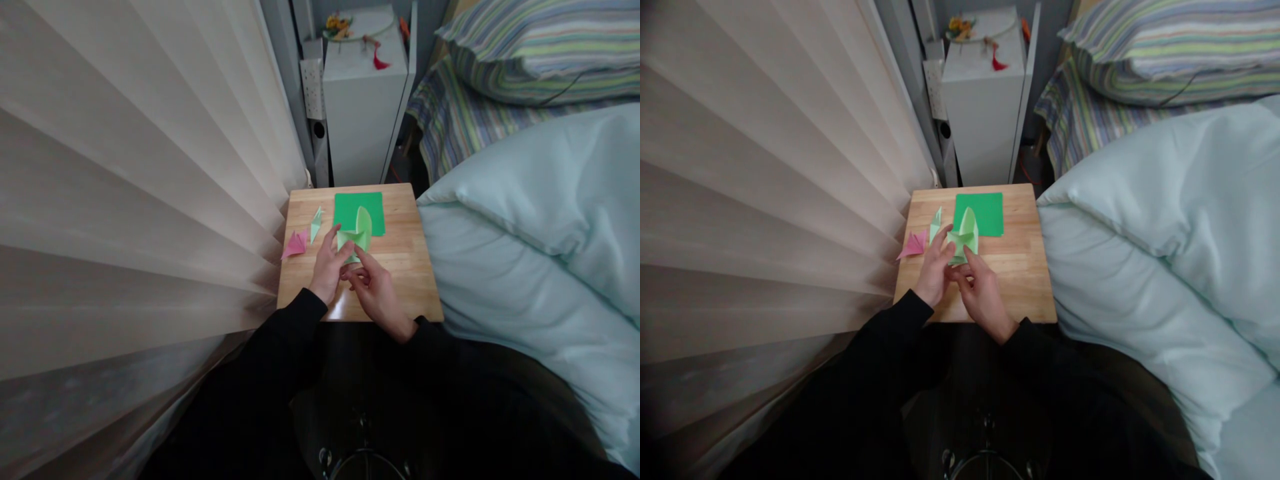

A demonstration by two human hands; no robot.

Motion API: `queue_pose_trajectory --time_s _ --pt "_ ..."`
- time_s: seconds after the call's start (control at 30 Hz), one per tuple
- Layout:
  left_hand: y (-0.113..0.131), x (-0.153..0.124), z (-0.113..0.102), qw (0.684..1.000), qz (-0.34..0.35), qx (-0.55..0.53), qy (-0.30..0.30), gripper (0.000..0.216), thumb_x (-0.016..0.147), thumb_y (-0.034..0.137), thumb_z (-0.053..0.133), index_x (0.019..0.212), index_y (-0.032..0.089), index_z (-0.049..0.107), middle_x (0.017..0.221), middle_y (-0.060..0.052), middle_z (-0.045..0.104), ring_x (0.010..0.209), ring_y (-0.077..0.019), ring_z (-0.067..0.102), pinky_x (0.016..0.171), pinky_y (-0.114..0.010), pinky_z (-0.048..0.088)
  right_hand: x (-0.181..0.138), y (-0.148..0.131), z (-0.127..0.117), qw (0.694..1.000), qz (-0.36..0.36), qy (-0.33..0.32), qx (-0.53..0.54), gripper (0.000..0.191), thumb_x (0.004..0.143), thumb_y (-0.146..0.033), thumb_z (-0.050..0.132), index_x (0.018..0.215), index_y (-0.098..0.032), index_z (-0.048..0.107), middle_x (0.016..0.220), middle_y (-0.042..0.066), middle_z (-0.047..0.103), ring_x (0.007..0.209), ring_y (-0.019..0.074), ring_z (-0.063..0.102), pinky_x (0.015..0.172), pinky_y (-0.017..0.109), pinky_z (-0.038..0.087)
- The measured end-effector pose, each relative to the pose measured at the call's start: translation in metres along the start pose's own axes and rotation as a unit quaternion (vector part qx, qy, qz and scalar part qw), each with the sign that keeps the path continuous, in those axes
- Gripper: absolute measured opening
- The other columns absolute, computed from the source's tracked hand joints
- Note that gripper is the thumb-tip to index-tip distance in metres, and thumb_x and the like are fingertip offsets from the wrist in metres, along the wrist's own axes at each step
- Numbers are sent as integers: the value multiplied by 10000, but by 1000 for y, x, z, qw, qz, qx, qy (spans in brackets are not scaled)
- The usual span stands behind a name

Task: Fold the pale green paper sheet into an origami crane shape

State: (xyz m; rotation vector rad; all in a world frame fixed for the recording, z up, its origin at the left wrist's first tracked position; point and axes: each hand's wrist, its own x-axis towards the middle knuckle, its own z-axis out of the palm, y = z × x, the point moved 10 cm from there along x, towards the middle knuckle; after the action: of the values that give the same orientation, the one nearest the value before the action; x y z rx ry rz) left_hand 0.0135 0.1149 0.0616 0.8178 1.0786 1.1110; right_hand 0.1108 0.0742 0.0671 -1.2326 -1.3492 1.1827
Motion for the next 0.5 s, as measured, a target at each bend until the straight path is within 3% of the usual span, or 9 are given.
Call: queue_pose_trajectory --time_s 0.1,0.23,0.4,0.5 --pt "-1 2 -7 1000 8 12 26 678 830 403 795 1418 236 501 1061 -58 711 760 -120 646 647 -220 525 -2 -7 2 998 -20 -8 -53 543 944 -245 573 1481 -188 523 1129 126 697 888 216 726 710 343 617" --pt "-2 5 -14 999 12 30 39 565 892 392 717 1398 264 500 1056 -49 714 848 -158 690 736 -279 574 -5 -6 1 996 -24 5 -85 526 956 -267 568 1472 -173 532 1130 135 684 811 206 718 677 350 605" --pt "4 7 -3 997 58 47 -21 612 803 387 826 1340 265 558 1102 -65 717 974 -220 700 857 -367 601 -4 4 1 999 16 24 31 516 931 -334 630 1432 -222 574 1157 118 702 803 195 717 635 331 596" --pt "6 11 -12 992 81 91 13 408 846 307 764 1222 231 627 1086 -65 721 929 -204 700 843 -357 603 -5 5 1 994 50 32 96 494 899 -384 665 1362 -218 616 1161 107 704 741 173 699 554 298 550"
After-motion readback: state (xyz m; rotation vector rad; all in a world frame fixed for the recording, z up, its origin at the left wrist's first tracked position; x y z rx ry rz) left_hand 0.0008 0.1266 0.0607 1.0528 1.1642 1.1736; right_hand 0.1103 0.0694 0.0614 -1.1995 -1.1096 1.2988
